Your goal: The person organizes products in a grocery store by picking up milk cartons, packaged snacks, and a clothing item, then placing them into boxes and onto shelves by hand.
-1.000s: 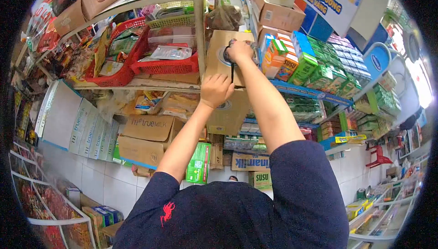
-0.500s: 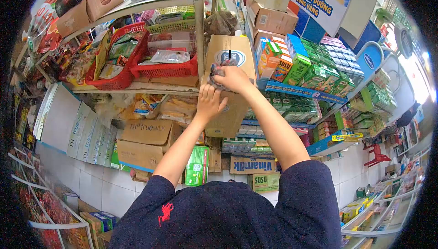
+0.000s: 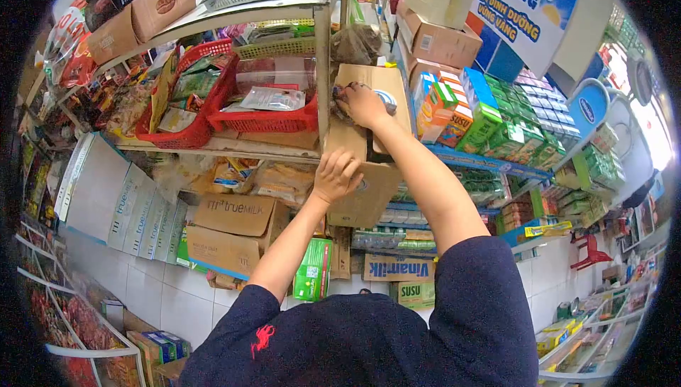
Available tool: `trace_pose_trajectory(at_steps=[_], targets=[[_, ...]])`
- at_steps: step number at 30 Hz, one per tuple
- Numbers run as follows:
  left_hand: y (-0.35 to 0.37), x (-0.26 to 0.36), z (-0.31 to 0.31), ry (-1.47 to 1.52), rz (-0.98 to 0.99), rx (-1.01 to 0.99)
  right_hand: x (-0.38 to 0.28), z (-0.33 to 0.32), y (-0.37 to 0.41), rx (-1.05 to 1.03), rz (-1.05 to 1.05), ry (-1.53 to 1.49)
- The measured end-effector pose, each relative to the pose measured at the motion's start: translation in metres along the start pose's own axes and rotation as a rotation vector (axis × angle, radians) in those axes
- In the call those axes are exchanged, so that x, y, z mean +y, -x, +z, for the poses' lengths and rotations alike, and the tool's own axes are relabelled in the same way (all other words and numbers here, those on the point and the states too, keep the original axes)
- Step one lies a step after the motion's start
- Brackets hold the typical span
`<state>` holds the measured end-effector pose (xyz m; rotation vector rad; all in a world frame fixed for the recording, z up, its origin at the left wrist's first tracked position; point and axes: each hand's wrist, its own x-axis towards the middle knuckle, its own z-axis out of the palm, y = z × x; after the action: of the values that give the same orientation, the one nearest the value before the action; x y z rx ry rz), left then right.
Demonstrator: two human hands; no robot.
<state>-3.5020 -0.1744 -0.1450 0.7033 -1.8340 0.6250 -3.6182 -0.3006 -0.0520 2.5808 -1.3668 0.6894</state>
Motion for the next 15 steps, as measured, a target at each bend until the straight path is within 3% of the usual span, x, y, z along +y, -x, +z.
trace_pose_trajectory(at_steps=[15], targets=[[0.010,-0.005,0.012,-0.209,0.071,0.047,0.058,0.030,-0.090,-0.113,0.294,0.050]])
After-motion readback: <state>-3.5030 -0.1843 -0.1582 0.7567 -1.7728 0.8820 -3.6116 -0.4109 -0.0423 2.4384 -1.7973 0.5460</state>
